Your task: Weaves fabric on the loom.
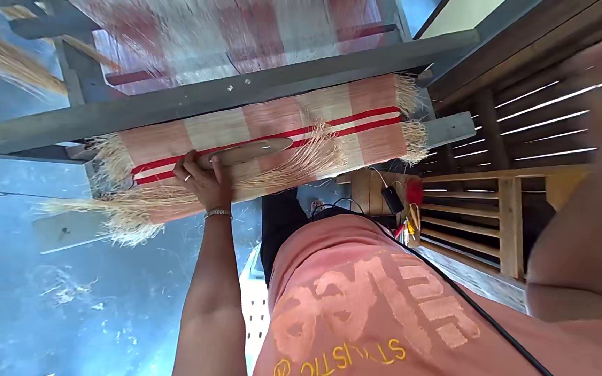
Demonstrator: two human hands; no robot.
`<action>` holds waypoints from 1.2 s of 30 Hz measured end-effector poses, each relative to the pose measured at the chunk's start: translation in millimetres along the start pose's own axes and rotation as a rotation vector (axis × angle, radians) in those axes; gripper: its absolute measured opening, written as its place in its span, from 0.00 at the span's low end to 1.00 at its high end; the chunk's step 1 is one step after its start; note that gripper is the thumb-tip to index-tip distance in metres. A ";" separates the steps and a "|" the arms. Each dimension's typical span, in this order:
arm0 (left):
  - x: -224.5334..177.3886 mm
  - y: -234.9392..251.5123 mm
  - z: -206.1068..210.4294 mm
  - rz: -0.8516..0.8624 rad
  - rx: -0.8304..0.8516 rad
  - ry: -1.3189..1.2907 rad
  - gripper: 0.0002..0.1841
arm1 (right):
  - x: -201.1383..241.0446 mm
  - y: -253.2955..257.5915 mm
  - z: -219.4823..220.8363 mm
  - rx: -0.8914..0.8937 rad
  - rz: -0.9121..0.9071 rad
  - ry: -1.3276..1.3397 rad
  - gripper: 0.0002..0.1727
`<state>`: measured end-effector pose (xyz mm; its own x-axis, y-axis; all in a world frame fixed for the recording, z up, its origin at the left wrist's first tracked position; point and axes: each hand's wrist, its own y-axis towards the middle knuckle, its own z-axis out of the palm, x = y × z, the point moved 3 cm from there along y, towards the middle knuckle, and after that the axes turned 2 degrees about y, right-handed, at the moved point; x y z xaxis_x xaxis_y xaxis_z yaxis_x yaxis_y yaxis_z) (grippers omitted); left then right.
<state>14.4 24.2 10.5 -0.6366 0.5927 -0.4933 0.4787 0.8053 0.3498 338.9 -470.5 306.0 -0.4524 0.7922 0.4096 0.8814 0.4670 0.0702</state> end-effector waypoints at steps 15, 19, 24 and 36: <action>-114.8 -88.4 -59.3 -0.388 0.404 -0.957 0.10 | 223.8 -46.2 331.1 0.550 -0.167 1.117 0.09; -89.5 -55.6 -72.6 -0.223 0.381 -0.557 0.13 | 243.5 -26.7 348.0 0.642 -0.290 0.985 0.14; -38.9 12.2 -60.0 -0.099 0.382 -0.111 0.15 | 258.3 15.0 380.2 0.480 -0.686 0.187 0.34; -29.5 42.1 -62.4 -0.043 0.362 -0.045 0.13 | 247.7 1.7 398.3 0.228 -0.813 0.063 0.18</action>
<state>15.6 41.4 89.4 -0.6380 0.5504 -0.5385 0.6397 0.7681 0.0273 174.4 -117.0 45.4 -0.9196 0.1549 0.3611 0.2326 0.9553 0.1827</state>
